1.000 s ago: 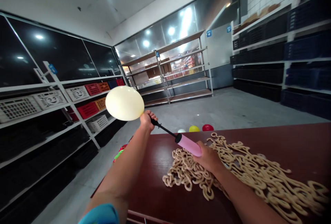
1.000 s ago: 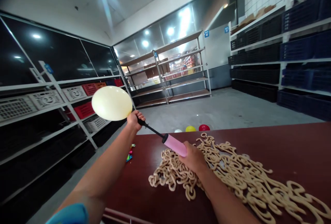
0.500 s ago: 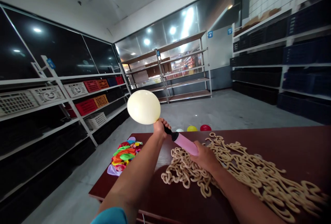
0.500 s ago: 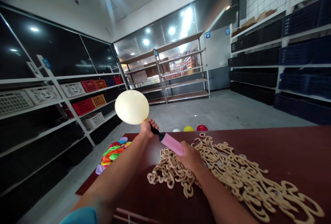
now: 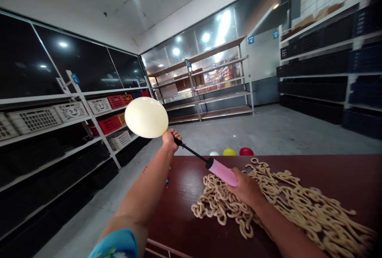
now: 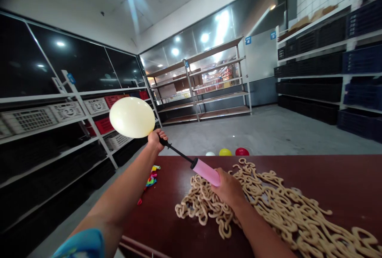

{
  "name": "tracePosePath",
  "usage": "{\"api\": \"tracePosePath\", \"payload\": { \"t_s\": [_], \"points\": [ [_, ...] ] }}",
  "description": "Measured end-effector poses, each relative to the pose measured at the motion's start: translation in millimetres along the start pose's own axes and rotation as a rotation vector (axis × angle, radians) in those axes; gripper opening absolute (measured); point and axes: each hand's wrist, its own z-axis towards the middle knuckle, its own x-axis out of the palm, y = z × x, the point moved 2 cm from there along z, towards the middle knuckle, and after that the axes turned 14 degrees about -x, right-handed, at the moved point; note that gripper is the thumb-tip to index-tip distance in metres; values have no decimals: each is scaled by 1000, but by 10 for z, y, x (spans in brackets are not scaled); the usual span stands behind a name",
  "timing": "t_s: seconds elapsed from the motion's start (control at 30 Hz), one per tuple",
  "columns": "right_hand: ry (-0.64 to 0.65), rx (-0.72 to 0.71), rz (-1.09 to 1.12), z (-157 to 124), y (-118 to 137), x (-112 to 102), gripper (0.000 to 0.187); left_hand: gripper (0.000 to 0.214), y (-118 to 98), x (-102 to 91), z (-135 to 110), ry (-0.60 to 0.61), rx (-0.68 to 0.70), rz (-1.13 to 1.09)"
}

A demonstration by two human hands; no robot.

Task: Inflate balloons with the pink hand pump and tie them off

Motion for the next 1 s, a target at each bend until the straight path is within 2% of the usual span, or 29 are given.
{"api": "tracePosePath", "payload": {
  "t_s": [0.23, 0.33, 0.4, 0.47, 0.53, 0.77, 0.83, 0.9, 1.0],
  "points": [
    [39, -9, -7, -17, -12, 23, 37, 20, 861, -5, 53, -31, -147, -7],
    [55, 16, -11, -15, -3, 5, 35, 20, 1090, 33, 33, -25, -180, 6],
    [58, 24, -8, -9, 6, -10, 34, 20, 1139, 56, 19, -13, -175, 9],
    [59, 21, 11, 0, 20, -27, 33, 20, 1095, 72, 10, 0, -161, 15],
    [65, 22, 36, 8, 34, -45, 33, 20, 961, 80, 6, 4, -149, 29],
    [60, -3, 70, 15, 63, -64, 31, 23, 74, 28, 2, -15, -43, 46],
    [40, -23, 67, 13, 59, -44, 30, 24, -118, 0, 5, -7, -19, 46],
    [25, -29, 61, 6, 45, -19, 31, 24, -195, -33, 17, -6, 4, 43],
    [22, -15, 41, -11, 12, 11, 34, 22, -72, -86, 60, -27, 16, 21]
  ]
}}
